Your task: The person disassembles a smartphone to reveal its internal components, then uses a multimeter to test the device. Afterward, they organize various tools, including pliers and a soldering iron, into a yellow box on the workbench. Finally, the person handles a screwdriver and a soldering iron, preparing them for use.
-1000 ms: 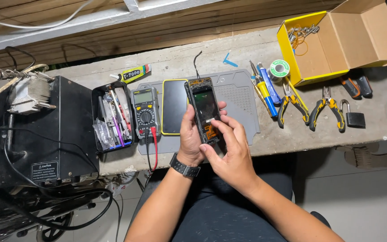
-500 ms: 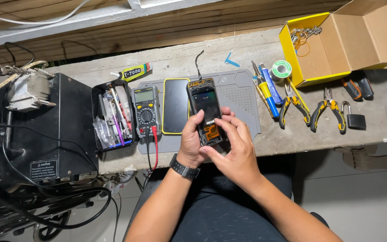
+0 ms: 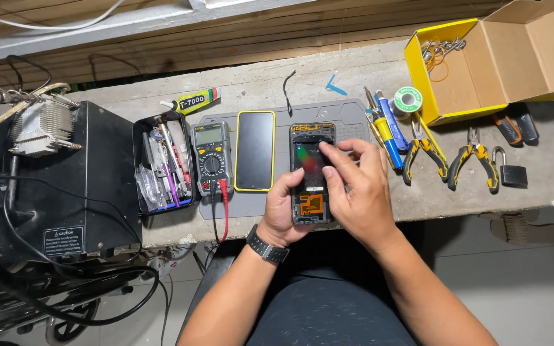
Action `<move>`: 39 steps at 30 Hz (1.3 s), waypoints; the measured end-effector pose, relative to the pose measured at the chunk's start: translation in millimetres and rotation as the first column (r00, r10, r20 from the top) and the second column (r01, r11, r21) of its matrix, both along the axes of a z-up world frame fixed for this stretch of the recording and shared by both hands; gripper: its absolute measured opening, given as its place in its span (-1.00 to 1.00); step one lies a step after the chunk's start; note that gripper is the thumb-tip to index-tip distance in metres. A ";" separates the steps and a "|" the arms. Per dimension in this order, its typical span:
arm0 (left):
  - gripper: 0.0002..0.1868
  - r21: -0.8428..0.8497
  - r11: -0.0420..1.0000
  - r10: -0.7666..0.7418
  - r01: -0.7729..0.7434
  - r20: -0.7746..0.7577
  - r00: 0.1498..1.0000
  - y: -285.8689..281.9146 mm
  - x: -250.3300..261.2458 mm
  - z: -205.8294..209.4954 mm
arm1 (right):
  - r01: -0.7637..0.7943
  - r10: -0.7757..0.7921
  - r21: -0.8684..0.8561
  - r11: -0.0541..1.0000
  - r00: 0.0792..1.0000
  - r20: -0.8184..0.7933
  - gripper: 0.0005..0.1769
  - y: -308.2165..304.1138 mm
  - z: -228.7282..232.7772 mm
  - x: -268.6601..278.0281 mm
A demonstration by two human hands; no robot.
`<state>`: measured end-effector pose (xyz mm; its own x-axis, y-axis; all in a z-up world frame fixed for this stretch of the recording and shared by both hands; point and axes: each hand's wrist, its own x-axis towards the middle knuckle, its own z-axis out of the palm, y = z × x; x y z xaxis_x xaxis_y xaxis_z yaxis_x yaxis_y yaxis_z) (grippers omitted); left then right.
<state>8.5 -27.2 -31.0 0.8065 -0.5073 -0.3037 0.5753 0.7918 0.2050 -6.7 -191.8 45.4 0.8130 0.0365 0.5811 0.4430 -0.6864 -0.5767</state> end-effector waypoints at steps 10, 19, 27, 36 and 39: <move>-0.52 0.033 0.999 0.022 -0.022 0.020 1.000 0.3 -3.6 3.1 | 0.008 -0.008 0.010 1.000 1.000 0.024 -0.68 9.9 -8.1 -4.5; -0.58 0.180 0.983 -0.058 0.038 0.103 0.993 -2.1 -8.4 -29.3 | -0.029 0.028 0.003 1.000 0.997 0.072 -0.97 5.9 -26.8 11.1; -0.44 0.147 0.987 -0.079 0.064 0.103 0.991 3.4 -10.8 29.9 | -0.097 0.129 0.359 0.928 0.990 -0.064 -0.70 -26.1 -29.4 7.1; -0.36 0.184 0.982 -0.072 0.050 0.116 0.991 17.6 -11.4 31.2 | 0.099 -0.089 0.112 0.989 0.992 -0.092 -0.63 -69.4 -74.2 3.3; -0.29 0.349 0.937 -0.086 0.008 0.208 0.974 23.4 -12.5 -7.2 | 0.085 -0.065 0.179 0.980 0.992 -0.112 -0.50 -38.2 -46.4 -7.9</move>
<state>-4.0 -3.8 -38.1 0.8500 -0.4420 -0.2867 0.5208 0.6232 0.5834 -14.6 -230.0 -1.1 0.8664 -0.1259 0.4832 0.3244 -0.5938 -0.7363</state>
